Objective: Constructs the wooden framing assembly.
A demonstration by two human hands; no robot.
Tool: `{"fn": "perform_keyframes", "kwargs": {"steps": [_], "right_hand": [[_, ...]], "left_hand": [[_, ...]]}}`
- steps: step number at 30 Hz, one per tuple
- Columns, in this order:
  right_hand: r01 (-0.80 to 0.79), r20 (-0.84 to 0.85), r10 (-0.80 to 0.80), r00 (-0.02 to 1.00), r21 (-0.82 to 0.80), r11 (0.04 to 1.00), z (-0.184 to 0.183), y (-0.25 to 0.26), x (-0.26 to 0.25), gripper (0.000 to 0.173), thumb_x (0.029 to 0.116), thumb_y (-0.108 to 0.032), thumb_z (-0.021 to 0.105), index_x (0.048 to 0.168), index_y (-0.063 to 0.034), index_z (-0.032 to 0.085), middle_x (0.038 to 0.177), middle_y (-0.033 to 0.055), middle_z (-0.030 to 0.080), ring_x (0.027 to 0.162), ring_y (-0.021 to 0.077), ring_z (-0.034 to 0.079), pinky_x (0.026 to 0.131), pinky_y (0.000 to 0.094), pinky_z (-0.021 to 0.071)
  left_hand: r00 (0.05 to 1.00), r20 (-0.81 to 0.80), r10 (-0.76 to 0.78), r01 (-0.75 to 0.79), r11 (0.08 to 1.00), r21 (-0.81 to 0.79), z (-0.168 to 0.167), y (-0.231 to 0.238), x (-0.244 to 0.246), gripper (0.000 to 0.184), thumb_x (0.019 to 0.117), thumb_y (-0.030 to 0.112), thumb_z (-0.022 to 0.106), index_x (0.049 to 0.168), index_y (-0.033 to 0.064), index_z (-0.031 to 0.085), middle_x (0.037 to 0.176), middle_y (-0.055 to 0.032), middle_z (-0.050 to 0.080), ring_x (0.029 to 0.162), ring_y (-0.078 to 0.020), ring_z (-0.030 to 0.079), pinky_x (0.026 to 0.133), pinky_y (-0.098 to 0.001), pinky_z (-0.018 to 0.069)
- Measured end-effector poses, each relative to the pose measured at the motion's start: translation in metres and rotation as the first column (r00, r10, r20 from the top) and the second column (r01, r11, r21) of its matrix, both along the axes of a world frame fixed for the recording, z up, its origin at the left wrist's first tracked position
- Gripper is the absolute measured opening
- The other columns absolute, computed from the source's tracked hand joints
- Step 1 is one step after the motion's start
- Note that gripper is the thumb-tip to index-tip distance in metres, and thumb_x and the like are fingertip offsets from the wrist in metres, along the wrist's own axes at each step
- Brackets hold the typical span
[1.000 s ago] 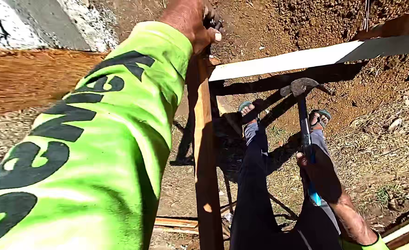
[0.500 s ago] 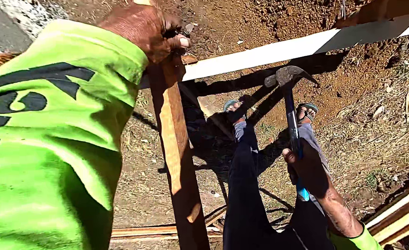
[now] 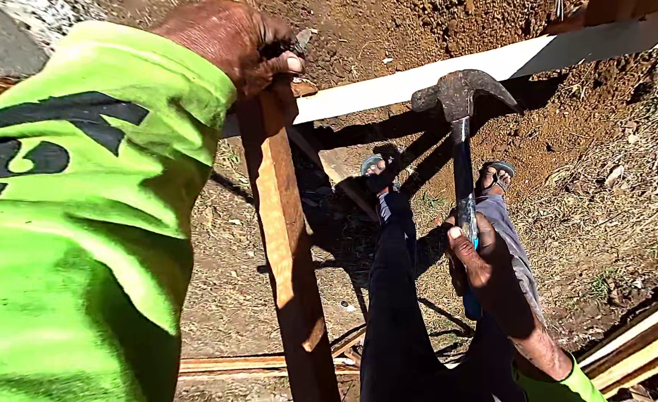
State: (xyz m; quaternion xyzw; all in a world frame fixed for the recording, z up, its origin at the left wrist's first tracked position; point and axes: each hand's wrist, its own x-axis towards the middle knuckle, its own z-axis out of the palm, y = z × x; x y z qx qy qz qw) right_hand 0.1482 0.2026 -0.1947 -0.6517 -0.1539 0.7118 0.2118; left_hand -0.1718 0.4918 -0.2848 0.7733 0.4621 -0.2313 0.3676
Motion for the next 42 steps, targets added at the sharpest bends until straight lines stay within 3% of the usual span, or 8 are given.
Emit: {"fn": "perform_keyframes", "kwargs": {"steps": [10, 21, 26, 29, 35, 38, 40, 42], "right_hand": [[0.247, -0.236, -0.204, 0.950, 0.172, 0.954, -0.007, -0.003, -0.021, 0.013, 0.1008, -0.007, 0.058, 0.113, -0.0061, 0.054, 0.066, 0.0044, 0.057, 0.046, 0.0140, 0.055, 0.043, 0.0312, 0.0536], [0.676, -0.328, -0.609, 0.722, 0.146, 0.723, -0.002, 0.044, -0.118, 0.049, 0.1050, -0.059, 0.041, 0.091, -0.0127, 0.051, 0.051, -0.0023, 0.044, 0.037, 0.0116, 0.047, 0.036, 0.0324, 0.0496], [0.112, -0.255, -0.141, 0.957, -0.126, 0.986, -0.031, 0.055, -0.129, 0.047, 0.1085, -0.053, 0.037, 0.112, -0.0091, 0.054, 0.056, 0.0044, 0.043, 0.039, 0.0165, 0.046, 0.038, 0.0338, 0.0475], [0.160, -0.204, -0.180, 0.962, -0.112, 0.981, -0.017, 0.054, -0.115, 0.045, 0.1098, -0.049, 0.037, 0.109, -0.0080, 0.055, 0.058, 0.0045, 0.045, 0.038, 0.0162, 0.045, 0.036, 0.0336, 0.0474], [0.822, -0.396, -0.723, 0.566, 0.208, 0.530, 0.014, 0.049, -0.112, 0.052, 0.1000, -0.063, 0.050, 0.088, -0.0131, 0.057, 0.052, -0.0004, 0.047, 0.039, 0.0146, 0.050, 0.039, 0.0345, 0.0500], [0.617, -0.235, -0.575, 0.783, 0.178, 0.767, -0.008, 0.043, -0.141, 0.055, 0.1046, -0.062, 0.039, 0.085, -0.0119, 0.053, 0.049, -0.0008, 0.044, 0.037, 0.0124, 0.047, 0.037, 0.0313, 0.0478], [0.160, -0.154, -0.157, 0.976, 0.008, 0.987, -0.028, 0.037, -0.143, 0.050, 0.1086, -0.053, 0.035, 0.109, -0.0070, 0.055, 0.056, 0.0039, 0.047, 0.041, 0.0161, 0.049, 0.041, 0.0346, 0.0493], [0.018, -0.185, -0.042, 0.982, -0.130, 0.991, -0.032, 0.038, -0.133, 0.045, 0.1091, -0.050, 0.039, 0.117, -0.0087, 0.057, 0.058, 0.0049, 0.047, 0.041, 0.0176, 0.048, 0.040, 0.0358, 0.0487]], "left_hand": [[0.999, 0.044, -0.011, 0.010, 1.000, 0.023, -0.003, -0.006, -0.004, 0.022, 0.1048, 0.023, 0.057, 0.103, 0.0048, 0.070, 0.087, -0.0197, 0.067, 0.083, -0.0421, 0.067, 0.072, -0.0704, 0.0469], [0.964, -0.266, 0.007, -0.027, 0.997, -0.073, 0.036, -0.013, 0.032, 0.022, 0.1052, 0.021, 0.060, 0.119, 0.0066, 0.068, 0.108, -0.0318, 0.068, 0.106, -0.0565, 0.063, 0.087, -0.0749, 0.0460], [0.942, -0.336, -0.023, -0.009, 0.996, -0.093, 0.036, -0.013, 0.031, 0.021, 0.1034, 0.018, 0.062, 0.121, 0.0096, 0.068, 0.111, -0.0302, 0.068, 0.109, -0.0553, 0.063, 0.088, -0.0740, 0.0464], [0.927, -0.375, -0.023, -0.012, 0.996, -0.091, 0.035, -0.013, 0.030, 0.021, 0.1027, 0.016, 0.063, 0.122, 0.0105, 0.068, 0.111, -0.0306, 0.068, 0.109, -0.0558, 0.063, 0.087, -0.0741, 0.0469], [0.918, -0.395, -0.026, -0.010, 0.996, -0.087, 0.032, -0.017, 0.032, 0.021, 0.1031, 0.020, 0.063, 0.122, 0.0135, 0.069, 0.112, -0.0297, 0.068, 0.108, -0.0548, 0.064, 0.088, -0.0743, 0.0467], [0.918, -0.394, -0.035, -0.001, 0.996, -0.090, 0.033, -0.015, 0.033, 0.020, 0.1021, 0.017, 0.064, 0.121, 0.0140, 0.070, 0.110, -0.0299, 0.068, 0.107, -0.0555, 0.064, 0.087, -0.0746, 0.0466], [0.917, -0.396, -0.037, -0.001, 0.995, -0.095, 0.032, -0.017, 0.033, 0.020, 0.1027, 0.017, 0.063, 0.121, 0.0126, 0.069, 0.109, -0.0312, 0.068, 0.106, -0.0562, 0.063, 0.086, -0.0743, 0.0466], [0.905, -0.423, -0.043, 0.000, 0.995, -0.101, 0.029, -0.019, 0.033, 0.021, 0.1028, 0.019, 0.064, 0.123, 0.0142, 0.069, 0.109, -0.0312, 0.068, 0.106, -0.0562, 0.063, 0.086, -0.0743, 0.0470]]}}
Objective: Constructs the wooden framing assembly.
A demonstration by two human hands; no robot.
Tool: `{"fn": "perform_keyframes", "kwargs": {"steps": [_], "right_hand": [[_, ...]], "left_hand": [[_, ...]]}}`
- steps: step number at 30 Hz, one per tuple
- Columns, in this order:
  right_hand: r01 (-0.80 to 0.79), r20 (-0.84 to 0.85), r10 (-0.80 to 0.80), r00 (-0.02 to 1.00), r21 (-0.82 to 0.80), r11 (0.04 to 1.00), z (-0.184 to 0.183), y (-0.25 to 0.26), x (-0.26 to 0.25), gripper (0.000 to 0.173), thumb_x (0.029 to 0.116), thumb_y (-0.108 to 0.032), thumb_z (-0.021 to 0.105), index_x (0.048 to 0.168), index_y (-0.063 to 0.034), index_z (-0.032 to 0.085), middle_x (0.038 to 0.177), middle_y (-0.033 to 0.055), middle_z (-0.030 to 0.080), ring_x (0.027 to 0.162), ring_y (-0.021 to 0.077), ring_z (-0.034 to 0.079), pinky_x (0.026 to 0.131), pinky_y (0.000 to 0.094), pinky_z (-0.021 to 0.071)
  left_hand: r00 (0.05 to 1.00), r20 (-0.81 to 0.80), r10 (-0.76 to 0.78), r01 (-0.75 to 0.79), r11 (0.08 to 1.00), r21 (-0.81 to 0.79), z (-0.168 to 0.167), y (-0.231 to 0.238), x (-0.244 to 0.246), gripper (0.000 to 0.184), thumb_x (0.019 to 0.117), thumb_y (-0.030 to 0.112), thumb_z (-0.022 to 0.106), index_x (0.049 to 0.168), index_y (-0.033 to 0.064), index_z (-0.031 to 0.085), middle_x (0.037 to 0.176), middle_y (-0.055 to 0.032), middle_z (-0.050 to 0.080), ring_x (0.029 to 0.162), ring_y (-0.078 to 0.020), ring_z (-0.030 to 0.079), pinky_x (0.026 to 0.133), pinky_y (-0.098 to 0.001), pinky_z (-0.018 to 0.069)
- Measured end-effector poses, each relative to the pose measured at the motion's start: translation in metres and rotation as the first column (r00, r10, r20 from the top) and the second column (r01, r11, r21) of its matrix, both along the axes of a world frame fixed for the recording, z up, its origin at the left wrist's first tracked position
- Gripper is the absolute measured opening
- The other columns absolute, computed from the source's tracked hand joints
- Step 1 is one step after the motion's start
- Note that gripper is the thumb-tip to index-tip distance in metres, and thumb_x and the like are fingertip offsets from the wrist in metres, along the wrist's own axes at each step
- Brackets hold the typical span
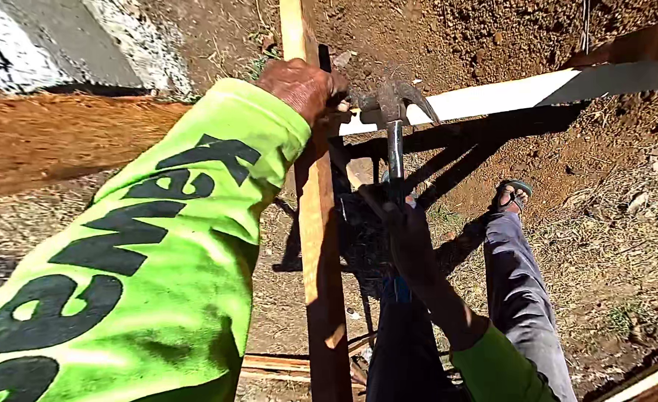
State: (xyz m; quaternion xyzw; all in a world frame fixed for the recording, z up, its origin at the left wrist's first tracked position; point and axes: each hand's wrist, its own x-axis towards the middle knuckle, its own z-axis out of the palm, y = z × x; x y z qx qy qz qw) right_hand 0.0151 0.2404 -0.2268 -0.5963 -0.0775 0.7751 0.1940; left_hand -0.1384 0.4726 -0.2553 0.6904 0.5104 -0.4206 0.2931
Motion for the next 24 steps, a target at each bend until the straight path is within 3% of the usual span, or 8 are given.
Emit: {"fn": "perform_keyframes", "kwargs": {"steps": [5, 8, 11, 14, 17, 18, 20, 24], "right_hand": [[0.469, 0.003, -0.470, 0.883, 0.060, 0.881, 0.032, -0.018, 0.030, 0.041, 0.1102, -0.042, 0.038, 0.096, -0.0060, 0.052, 0.054, -0.0003, 0.044, 0.037, 0.0117, 0.044, 0.034, 0.0309, 0.0460], [0.672, -0.115, -0.666, 0.737, 0.227, 0.705, 0.042, -0.020, 0.049, 0.051, 0.1061, -0.060, 0.036, 0.099, -0.0131, 0.055, 0.055, -0.0019, 0.049, 0.039, 0.0123, 0.049, 0.036, 0.0331, 0.0491], [0.741, -0.186, -0.731, 0.656, 0.340, 0.579, 0.047, -0.008, 0.066, 0.064, 0.0993, -0.074, 0.034, 0.095, -0.0172, 0.063, 0.057, -0.0011, 0.053, 0.042, 0.0137, 0.051, 0.039, 0.0334, 0.0493], [0.797, -0.204, -0.787, 0.582, 0.335, 0.502, 0.045, 0.015, 0.048, 0.063, 0.1004, -0.072, 0.034, 0.086, -0.0166, 0.060, 0.053, -0.0008, 0.049, 0.040, 0.0156, 0.051, 0.039, 0.0353, 0.0505], [0.574, -0.081, -0.572, 0.817, 0.214, 0.790, 0.022, 0.013, 0.009, 0.057, 0.1050, -0.063, 0.037, 0.086, -0.0110, 0.053, 0.048, -0.0003, 0.044, 0.036, 0.0136, 0.048, 0.037, 0.0330, 0.0496], [0.343, -0.036, -0.342, 0.939, 0.144, 0.928, 0.014, 0.012, 0.006, 0.054, 0.1082, -0.055, 0.034, 0.094, -0.0071, 0.052, 0.051, 0.0012, 0.044, 0.038, 0.0134, 0.047, 0.038, 0.0321, 0.0492], [-0.070, -0.001, 0.070, 0.998, -0.011, 0.998, 0.009, 0.010, 0.014, 0.047, 0.1086, -0.050, 0.041, 0.107, -0.0064, 0.058, 0.058, 0.0037, 0.048, 0.042, 0.0164, 0.048, 0.040, 0.0351, 0.0494], [0.082, -0.145, -0.100, 0.984, -0.128, 0.988, 0.032, -0.015, 0.050, 0.044, 0.1119, -0.041, 0.033, 0.104, -0.0038, 0.055, 0.057, 0.0018, 0.045, 0.039, 0.0137, 0.044, 0.035, 0.0316, 0.0450]], "left_hand": [[0.971, 0.230, 0.071, -0.102, 0.986, 0.128, 0.008, -0.018, -0.009, 0.027, 0.1033, 0.012, 0.060, 0.129, 0.0104, 0.067, 0.125, -0.0268, 0.065, 0.118, -0.0509, 0.062, 0.095, -0.0713, 0.0464], [0.898, 0.399, 0.188, -0.356, 0.842, 0.405, 0.054, -0.082, -0.011, 0.037, 0.1020, 0.007, 0.053, 0.137, 0.0118, 0.065, 0.123, -0.0240, 0.065, 0.116, -0.0452, 0.062, 0.094, -0.0625, 0.0509], [0.871, 0.253, 0.421, -0.490, 0.699, 0.521, 0.105, -0.173, -0.006, 0.044, 0.1034, 0.039, 0.054, 0.139, 0.0145, 0.061, 0.119, -0.0201, 0.066, 0.108, -0.0415, 0.065, 0.083, -0.0600, 0.0539], [0.760, 0.042, 0.648, -0.602, 0.680, 0.418, 0.123, -0.234, -0.005, 0.093, 0.0872, 0.075, 0.056, 0.151, 0.0077, 0.048, 0.129, -0.0231, 0.064, 0.115, -0.0447, 0.062, 0.091, -0.0634, 0.0517], [0.569, -0.143, 0.810, -0.758, 0.584, 0.291, 0.118, -0.246, 0.000, 0.104, 0.0737, 0.075, 0.074, 0.147, 0.0055, 0.050, 0.124, -0.0235, 0.067, 0.114, -0.0430, 0.065, 0.094, -0.0639, 0.0531], [0.512, -0.159, 0.844, -0.798, 0.535, 0.278, 0.116, -0.243, 0.001, 0.096, 0.0746, 0.071, 0.077, 0.143, 0.0075, 0.054, 0.117, -0.0211, 0.069, 0.108, -0.0402, 0.068, 0.090, -0.0634, 0.0547], [0.401, -0.140, 0.906, -0.869, 0.424, 0.254, 0.113, -0.246, -0.003, 0.076, 0.0777, 0.063, 0.079, 0.131, 0.0113, 0.062, 0.100, -0.0141, 0.073, 0.091, -0.0325, 0.072, 0.080, -0.0605, 0.0575], [0.326, -0.134, 0.936, -0.906, 0.350, 0.238, 0.110, -0.239, -0.003, 0.066, 0.0812, 0.052, 0.080, 0.130, 0.0114, 0.060, 0.096, -0.0132, 0.073, 0.088, -0.0316, 0.072, 0.078, -0.0601, 0.0572]]}}
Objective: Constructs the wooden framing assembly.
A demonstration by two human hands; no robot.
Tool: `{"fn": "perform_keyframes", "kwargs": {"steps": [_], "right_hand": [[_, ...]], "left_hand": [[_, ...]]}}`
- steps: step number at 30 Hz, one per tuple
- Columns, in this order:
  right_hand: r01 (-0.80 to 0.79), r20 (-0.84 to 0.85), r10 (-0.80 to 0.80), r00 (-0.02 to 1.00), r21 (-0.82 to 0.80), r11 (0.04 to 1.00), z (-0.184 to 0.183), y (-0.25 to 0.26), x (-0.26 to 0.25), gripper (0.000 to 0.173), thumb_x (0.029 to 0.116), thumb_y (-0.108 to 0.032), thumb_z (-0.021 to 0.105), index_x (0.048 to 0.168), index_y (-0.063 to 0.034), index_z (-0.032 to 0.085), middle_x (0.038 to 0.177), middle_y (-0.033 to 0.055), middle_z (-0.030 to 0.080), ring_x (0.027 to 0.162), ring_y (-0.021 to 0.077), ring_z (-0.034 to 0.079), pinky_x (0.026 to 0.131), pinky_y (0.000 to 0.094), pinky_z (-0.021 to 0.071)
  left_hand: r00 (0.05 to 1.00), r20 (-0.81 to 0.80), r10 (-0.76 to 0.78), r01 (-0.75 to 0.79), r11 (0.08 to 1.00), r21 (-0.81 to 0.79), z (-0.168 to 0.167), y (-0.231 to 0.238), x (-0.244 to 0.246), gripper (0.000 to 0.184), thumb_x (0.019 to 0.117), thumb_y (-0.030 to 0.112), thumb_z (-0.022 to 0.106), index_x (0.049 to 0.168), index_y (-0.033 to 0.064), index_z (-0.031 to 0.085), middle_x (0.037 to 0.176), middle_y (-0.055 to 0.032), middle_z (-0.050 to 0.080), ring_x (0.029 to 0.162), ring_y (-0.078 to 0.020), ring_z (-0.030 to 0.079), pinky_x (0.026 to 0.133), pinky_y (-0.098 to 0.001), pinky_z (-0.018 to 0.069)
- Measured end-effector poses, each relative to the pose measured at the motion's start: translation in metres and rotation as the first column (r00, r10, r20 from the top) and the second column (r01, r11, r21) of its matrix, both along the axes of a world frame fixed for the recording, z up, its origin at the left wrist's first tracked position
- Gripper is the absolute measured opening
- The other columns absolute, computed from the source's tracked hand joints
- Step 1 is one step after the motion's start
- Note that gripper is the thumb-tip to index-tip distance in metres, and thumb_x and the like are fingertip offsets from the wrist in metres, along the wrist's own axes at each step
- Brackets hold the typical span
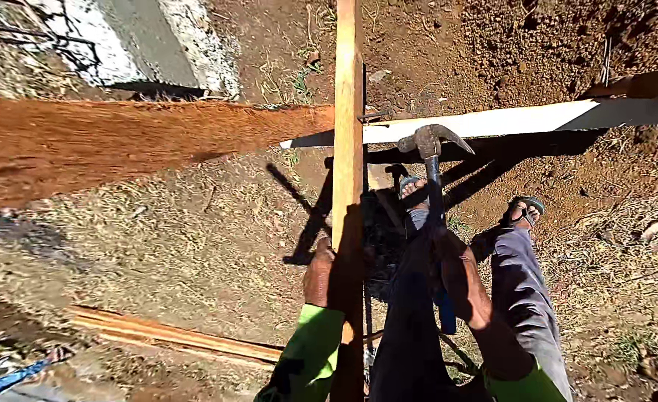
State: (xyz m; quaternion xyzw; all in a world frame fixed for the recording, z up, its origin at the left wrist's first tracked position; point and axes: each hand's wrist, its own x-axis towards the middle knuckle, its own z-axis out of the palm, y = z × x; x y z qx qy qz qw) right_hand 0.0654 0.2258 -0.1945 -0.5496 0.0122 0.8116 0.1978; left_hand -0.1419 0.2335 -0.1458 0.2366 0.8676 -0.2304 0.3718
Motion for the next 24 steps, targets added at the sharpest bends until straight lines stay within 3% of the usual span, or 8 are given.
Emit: {"fn": "perform_keyframes", "kwargs": {"steps": [3, 8, 10, 12, 13, 17, 22, 24], "right_hand": [[0.416, 0.017, -0.425, 0.905, 0.169, 0.893, 0.019, -0.021, 0.004, 0.064, 0.1035, -0.068, 0.031, 0.100, -0.0086, 0.055, 0.055, -0.0009, 0.047, 0.039, 0.0120, 0.047, 0.035, 0.0316, 0.0469], [0.788, -0.093, -0.860, 0.501, 0.460, 0.409, 0.011, 0.036, -0.020, 0.071, 0.0995, -0.076, 0.021, 0.082, -0.0174, 0.058, 0.051, -0.0009, 0.047, 0.039, 0.0162, 0.048, 0.038, 0.0359, 0.0479], [0.647, 0.066, -0.715, 0.696, 0.373, 0.665, -0.012, 0.036, -0.048, 0.063, 0.1056, -0.065, 0.026, 0.081, -0.0132, 0.052, 0.047, -0.0004, 0.042, 0.034, 0.0138, 0.045, 0.035, 0.0325, 0.0459], [0.118, 0.140, -0.139, 0.980, 0.145, 0.982, -0.031, 0.028, -0.054, 0.058, 0.1077, -0.059, 0.030, 0.100, -0.0063, 0.054, 0.053, 0.0041, 0.044, 0.038, 0.0155, 0.047, 0.038, 0.0327, 0.0485], [-0.088, 0.104, 0.083, 0.991, 0.042, 0.995, -0.032, 0.026, -0.049, 0.056, 0.1068, -0.060, 0.034, 0.108, -0.0084, 0.055, 0.057, 0.0044, 0.045, 0.040, 0.0167, 0.048, 0.039, 0.0345, 0.0492], [0.186, 0.067, -0.190, 0.980, 0.049, 0.981, 0.000, -0.005, -0.010, 0.051, 0.1109, -0.047, 0.029, 0.102, -0.0034, 0.055, 0.056, 0.0018, 0.045, 0.038, 0.0133, 0.044, 0.034, 0.0314, 0.0456], [0.790, -0.162, -0.866, 0.474, 0.512, 0.337, 0.022, 0.007, 0.007, 0.069, 0.0985, -0.075, 0.028, 0.091, -0.0154, 0.062, 0.054, 0.0013, 0.049, 0.040, 0.0173, 0.048, 0.039, 0.0350, 0.0459], [0.748, -0.109, -0.890, 0.442, 0.593, 0.299, 0.004, 0.026, -0.016, 0.069, 0.1022, -0.070, 0.023, 0.082, -0.0133, 0.057, 0.051, 0.0019, 0.046, 0.038, 0.0185, 0.048, 0.038, 0.0373, 0.0479]], "left_hand": [[0.998, 0.029, 0.055, -0.056, 0.998, 0.041, -0.002, -0.001, 0.000, 0.072, 0.0814, 0.042, 0.083, 0.136, 0.0072, 0.052, 0.097, -0.0137, 0.071, 0.086, -0.0289, 0.072, 0.077, -0.0553, 0.0595], [0.999, 0.035, -0.010, 0.008, 0.999, 0.041, -0.003, 0.000, 0.000, 0.076, 0.0831, 0.037, 0.082, 0.139, 0.0004, 0.046, 0.099, -0.0176, 0.070, 0.088, -0.0301, 0.071, 0.080, -0.0538, 0.0586], [0.999, 0.032, -0.012, 0.010, 0.999, 0.051, -0.005, -0.001, -0.001, 0.080, 0.0833, 0.039, 0.081, 0.142, 0.0001, 0.043, 0.101, -0.0167, 0.070, 0.088, -0.0289, 0.071, 0.080, -0.0530, 0.0591], [1.000, 0.029, -0.002, 0.001, 0.999, 0.053, -0.006, -0.004, -0.002, 0.083, 0.0854, 0.041, 0.080, 0.145, 0.0007, 0.039, 0.100, -0.0166, 0.070, 0.087, -0.0287, 0.072, 0.079, -0.0533, 0.0596], [1.000, 0.030, -0.005, 0.004, 0.999, 0.040, -0.004, -0.006, -0.002, 0.086, 0.0862, 0.041, 0.080, 0.148, 0.0010, 0.036, 0.102, -0.0175, 0.070, 0.088, -0.0295, 0.072, 0.081, -0.0543, 0.0595], [0.998, 0.054, 0.013, -0.018, 0.996, 0.092, -0.006, -0.007, -0.002, 0.083, 0.0846, 0.038, 0.080, 0.146, 0.0015, 0.038, 0.101, -0.0187, 0.069, 0.089, -0.0311, 0.071, 0.080, -0.0558, 0.0588], [0.994, 0.062, 0.088, -0.094, 0.992, 0.089, -0.006, -0.005, 0.000, 0.080, 0.0832, 0.035, 0.082, 0.143, 0.0028, 0.039, 0.100, -0.0153, 0.069, 0.087, -0.0264, 0.071, 0.077, -0.0510, 0.0599], [0.993, 0.053, 0.105, -0.110, 0.989, 0.103, -0.009, -0.006, -0.003, 0.082, 0.0808, 0.035, 0.083, 0.143, 0.0031, 0.040, 0.100, -0.0146, 0.070, 0.086, -0.0254, 0.072, 0.077, -0.0501, 0.0609]]}}
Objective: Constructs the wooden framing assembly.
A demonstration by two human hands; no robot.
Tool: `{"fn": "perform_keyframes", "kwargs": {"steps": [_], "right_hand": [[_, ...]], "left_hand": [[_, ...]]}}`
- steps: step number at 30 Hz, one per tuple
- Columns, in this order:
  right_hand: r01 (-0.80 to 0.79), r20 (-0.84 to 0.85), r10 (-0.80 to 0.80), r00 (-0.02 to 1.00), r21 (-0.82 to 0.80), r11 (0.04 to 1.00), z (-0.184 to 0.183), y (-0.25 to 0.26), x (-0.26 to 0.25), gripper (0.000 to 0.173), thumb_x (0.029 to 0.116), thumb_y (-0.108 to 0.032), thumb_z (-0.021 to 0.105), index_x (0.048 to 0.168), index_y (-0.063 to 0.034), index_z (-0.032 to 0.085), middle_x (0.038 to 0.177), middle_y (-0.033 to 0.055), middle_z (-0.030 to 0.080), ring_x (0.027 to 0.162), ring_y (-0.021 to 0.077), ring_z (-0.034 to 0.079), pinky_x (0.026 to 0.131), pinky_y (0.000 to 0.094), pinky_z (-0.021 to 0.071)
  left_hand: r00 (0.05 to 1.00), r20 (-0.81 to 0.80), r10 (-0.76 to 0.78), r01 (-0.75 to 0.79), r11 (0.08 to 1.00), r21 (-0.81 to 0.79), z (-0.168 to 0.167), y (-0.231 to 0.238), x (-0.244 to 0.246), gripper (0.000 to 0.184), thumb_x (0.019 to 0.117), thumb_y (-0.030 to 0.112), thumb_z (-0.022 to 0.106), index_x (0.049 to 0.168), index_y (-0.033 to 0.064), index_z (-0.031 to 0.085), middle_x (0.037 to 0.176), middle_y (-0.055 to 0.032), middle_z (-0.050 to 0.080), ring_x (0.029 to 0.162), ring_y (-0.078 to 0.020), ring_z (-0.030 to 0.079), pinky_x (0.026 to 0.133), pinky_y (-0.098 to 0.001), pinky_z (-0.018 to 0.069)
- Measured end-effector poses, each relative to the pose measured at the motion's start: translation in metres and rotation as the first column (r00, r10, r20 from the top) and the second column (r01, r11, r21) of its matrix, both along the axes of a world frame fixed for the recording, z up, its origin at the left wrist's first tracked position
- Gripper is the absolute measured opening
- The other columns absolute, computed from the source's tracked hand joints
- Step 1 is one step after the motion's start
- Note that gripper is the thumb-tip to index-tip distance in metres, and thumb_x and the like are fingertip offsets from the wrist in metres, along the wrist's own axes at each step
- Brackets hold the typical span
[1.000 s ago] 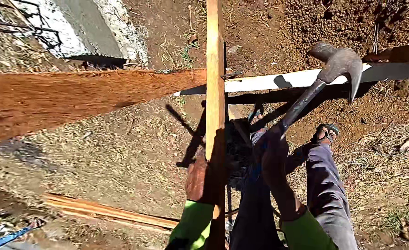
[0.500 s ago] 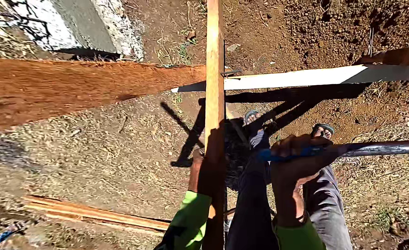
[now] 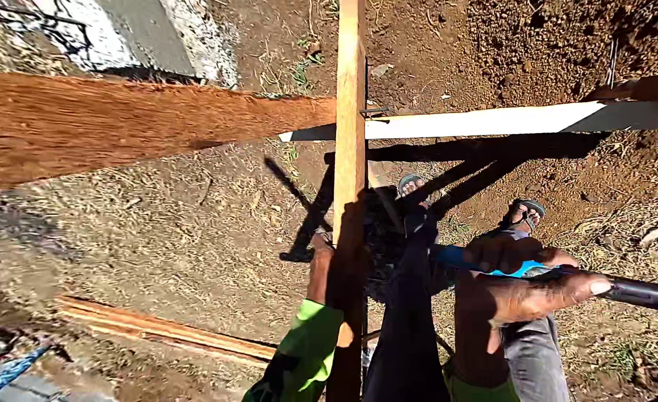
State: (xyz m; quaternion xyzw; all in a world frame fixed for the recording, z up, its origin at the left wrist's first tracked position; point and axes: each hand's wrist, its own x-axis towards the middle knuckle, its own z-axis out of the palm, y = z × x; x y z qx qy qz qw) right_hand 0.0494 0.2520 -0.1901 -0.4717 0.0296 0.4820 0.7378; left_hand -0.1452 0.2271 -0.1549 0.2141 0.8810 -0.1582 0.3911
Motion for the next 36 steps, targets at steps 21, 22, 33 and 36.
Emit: {"fn": "perform_keyframes", "kwargs": {"steps": [21, 22, 33, 36], "right_hand": [[-0.908, -0.426, 0.852, 0.304, -0.401, 0.123, -0.046, -0.020, -0.051, 0.048, 0.1018, -0.056, 0.055, 0.118, -0.0103, 0.059, 0.060, 0.0065, 0.049, 0.042, 0.0195, 0.049, 0.041, 0.0384, 0.0498], [-0.911, -0.434, 0.847, 0.306, -0.391, 0.129, -0.039, -0.016, -0.041, 0.042, 0.1029, -0.047, 0.058, 0.118, -0.0077, 0.060, 0.060, 0.0060, 0.048, 0.041, 0.0188, 0.048, 0.040, 0.0378, 0.0491], [-0.370, -0.153, 0.337, 0.929, -0.388, 0.844, -0.040, -0.001, -0.044, 0.059, 0.1075, -0.057, 0.035, 0.074, -0.0103, 0.049, 0.045, -0.0007, 0.039, 0.035, 0.0112, 0.044, 0.036, 0.0292, 0.0450], [-0.881, -0.499, 0.751, 0.431, -0.414, 0.230, -0.055, -0.026, -0.055, 0.045, 0.1017, -0.055, 0.057, 0.116, -0.0121, 0.057, 0.058, 0.0046, 0.045, 0.040, 0.0167, 0.047, 0.038, 0.0345, 0.0474]], "left_hand": [[0.997, -0.035, -0.069, 0.067, 0.996, -0.052, 0.003, -0.006, 0.005, 0.082, 0.0838, 0.038, 0.080, 0.146, 0.0056, 0.037, 0.098, -0.0143, 0.069, 0.085, -0.0275, 0.071, 0.077, -0.0538, 0.0596], [0.996, -0.045, -0.071, 0.069, 0.997, -0.039, -0.002, -0.001, 0.002, 0.083, 0.0842, 0.040, 0.080, 0.146, 0.0045, 0.037, 0.098, -0.0156, 0.069, 0.086, -0.0291, 0.071, 0.078, -0.0552, 0.0592], [0.992, -0.010, -0.122, 0.122, 0.992, -0.015, -0.003, -0.007, 0.000, 0.077, 0.0862, 0.039, 0.079, 0.141, 0.0006, 0.040, 0.095, -0.0145, 0.069, 0.084, -0.0271, 0.071, 0.077, -0.0526, 0.0595], [0.992, 0.008, -0.130, 0.130, 0.991, -0.019, 0.001, -0.012, 0.001, 0.075, 0.0886, 0.039, 0.075, 0.143, 0.0024, 0.039, 0.094, -0.0111, 0.069, 0.082, -0.0230, 0.071, 0.076, -0.0500, 0.0607]]}}
